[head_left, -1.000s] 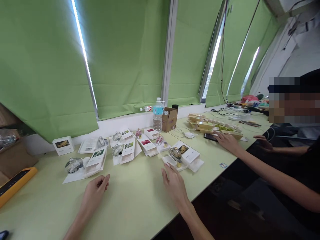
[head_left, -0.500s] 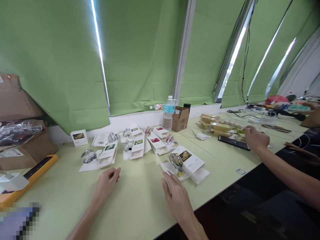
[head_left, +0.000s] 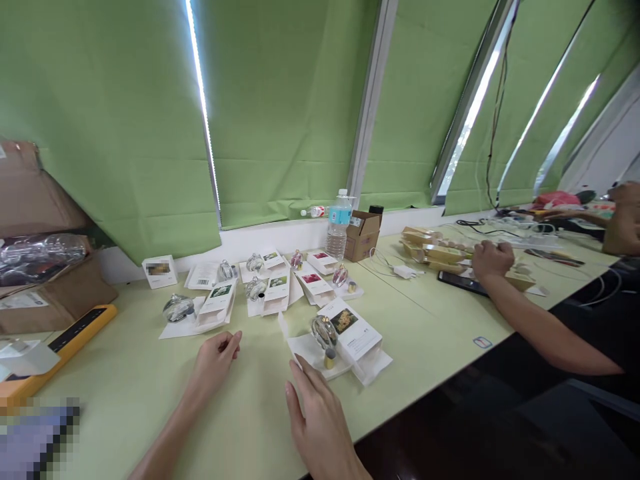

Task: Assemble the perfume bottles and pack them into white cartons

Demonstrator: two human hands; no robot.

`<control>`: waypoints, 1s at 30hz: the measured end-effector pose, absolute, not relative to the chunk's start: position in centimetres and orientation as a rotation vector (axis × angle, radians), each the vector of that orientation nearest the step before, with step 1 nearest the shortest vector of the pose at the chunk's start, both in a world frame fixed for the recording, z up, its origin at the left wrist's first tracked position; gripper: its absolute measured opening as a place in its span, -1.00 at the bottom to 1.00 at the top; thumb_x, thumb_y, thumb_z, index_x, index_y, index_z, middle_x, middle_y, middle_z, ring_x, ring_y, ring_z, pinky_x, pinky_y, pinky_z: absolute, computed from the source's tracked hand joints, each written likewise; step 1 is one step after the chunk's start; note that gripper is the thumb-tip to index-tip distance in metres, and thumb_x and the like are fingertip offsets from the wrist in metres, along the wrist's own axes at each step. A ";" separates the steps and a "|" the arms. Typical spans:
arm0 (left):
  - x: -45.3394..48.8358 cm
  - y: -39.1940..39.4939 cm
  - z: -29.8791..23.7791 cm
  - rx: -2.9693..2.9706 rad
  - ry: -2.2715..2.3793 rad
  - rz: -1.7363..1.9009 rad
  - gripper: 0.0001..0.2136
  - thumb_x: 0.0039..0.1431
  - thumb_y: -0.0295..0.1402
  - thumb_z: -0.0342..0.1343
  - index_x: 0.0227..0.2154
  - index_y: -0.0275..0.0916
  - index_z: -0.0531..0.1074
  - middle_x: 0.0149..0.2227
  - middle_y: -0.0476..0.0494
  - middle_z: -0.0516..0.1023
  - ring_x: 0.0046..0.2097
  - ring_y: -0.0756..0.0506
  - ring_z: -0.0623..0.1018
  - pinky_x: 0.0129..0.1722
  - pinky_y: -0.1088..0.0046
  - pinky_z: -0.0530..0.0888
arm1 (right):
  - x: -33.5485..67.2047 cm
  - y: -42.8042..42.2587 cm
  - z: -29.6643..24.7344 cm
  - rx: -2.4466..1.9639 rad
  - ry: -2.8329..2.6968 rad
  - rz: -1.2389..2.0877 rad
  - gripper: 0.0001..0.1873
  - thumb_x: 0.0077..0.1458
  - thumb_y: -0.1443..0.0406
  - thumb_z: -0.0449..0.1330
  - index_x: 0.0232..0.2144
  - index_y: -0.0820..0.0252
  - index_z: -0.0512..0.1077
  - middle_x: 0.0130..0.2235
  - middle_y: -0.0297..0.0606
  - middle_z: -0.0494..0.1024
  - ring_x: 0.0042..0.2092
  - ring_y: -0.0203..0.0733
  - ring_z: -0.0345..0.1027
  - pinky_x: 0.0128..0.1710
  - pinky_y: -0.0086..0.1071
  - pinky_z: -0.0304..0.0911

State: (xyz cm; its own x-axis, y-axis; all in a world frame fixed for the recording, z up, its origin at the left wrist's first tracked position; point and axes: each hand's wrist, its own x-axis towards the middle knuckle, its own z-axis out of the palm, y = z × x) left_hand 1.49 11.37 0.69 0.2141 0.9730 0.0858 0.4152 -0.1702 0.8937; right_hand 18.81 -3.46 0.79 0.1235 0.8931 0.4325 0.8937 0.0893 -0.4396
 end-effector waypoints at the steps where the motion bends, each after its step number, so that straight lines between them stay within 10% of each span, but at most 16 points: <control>1: 1.5 11.4 0.7 1.709 1.302 0.913 -0.55 0.05 0.09 0.00 -0.63 -0.23 0.28 -0.62 0.05 0.32 -0.60 0.03 0.27 -0.57 0.51 0.18 | 18.4 -3.5 0.8 -1.757 -1.750 0.001 -0.56 0.26 0.32 -0.09 0.13 0.33 0.30 0.12 -0.09 0.39 0.13 -0.03 0.28 0.07 -0.20 0.30; 16: 0.3 10.5 3.3 1.525 1.163 0.740 -0.48 0.12 0.15 -0.16 -0.15 -0.19 0.33 -0.58 0.10 0.33 -0.67 0.07 0.22 -0.70 0.59 0.05 | 12.2 -2.6 -1.4 -1.546 -1.749 -0.078 -0.55 0.14 0.31 0.05 0.08 0.29 0.36 0.09 -0.02 0.43 0.02 0.09 0.38 -0.03 -0.16 0.37; 30: -2.1 9.5 6.0 1.431 1.108 0.662 -0.46 0.02 0.02 0.11 0.04 -0.11 0.31 -0.60 0.13 0.21 -0.58 0.05 0.16 -0.59 0.53 0.03 | 8.6 -2.1 -2.3 -1.481 -1.855 -0.103 -0.60 0.10 0.30 0.12 0.01 0.29 0.38 0.09 0.07 0.41 0.00 0.16 0.38 -0.13 -0.11 0.39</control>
